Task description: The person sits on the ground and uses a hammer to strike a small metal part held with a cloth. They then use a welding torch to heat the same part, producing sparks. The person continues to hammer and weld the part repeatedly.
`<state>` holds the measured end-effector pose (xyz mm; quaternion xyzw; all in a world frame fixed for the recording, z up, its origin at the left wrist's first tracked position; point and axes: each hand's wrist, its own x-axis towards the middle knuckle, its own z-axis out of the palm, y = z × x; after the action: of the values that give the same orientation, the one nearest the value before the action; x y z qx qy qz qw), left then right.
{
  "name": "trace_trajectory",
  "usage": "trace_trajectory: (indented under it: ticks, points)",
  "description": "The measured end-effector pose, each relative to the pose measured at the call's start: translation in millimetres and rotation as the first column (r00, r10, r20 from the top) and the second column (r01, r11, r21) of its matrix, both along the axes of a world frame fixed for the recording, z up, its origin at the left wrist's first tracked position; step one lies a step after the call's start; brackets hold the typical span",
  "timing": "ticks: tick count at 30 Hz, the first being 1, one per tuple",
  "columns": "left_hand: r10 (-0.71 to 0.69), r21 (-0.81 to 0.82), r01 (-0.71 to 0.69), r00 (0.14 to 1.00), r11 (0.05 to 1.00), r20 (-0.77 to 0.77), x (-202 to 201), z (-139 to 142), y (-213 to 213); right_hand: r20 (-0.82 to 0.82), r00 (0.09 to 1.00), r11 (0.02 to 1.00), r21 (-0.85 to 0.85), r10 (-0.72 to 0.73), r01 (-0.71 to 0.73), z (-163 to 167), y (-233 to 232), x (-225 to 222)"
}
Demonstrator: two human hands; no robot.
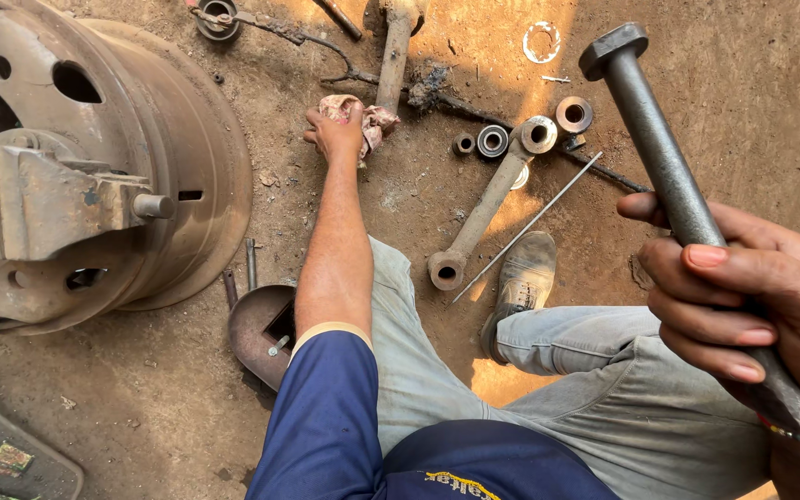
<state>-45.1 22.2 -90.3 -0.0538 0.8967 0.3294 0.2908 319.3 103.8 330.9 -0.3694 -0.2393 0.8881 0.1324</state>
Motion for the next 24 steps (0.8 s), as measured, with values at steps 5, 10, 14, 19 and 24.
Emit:
trace_trajectory:
  ticks: [5,10,14,19,24]
  points:
    - [0.001,0.097,-0.002,1.0,0.995,0.007,4.4,7.7,10.4,-0.048,0.998,0.998,-0.049,-0.035,0.033,-0.7,0.4,4.5]
    - [-0.103,0.397,-0.089,0.893,0.914,0.439,5.4,12.3,12.5,-0.013,1.0,0.999,-0.042,-0.006,0.006,-0.7,3.2,8.9]
    - [-0.196,0.424,-0.028,0.858,0.905,0.474,6.6,7.2,12.4,-0.051,0.998,0.995,-0.101,0.022,-0.027,-4.0,6.9,14.6]
    - [-0.164,0.208,0.13,0.974,0.97,0.158,3.8,2.1,9.4,-0.06,0.997,0.991,-0.115,0.056,-0.062,-7.6,9.1,20.4]
    - [-0.201,0.159,0.202,0.979,0.966,-0.026,7.3,-13.5,2.9,-0.058,0.997,0.99,-0.124,0.059,-0.066,-9.3,10.3,21.3]
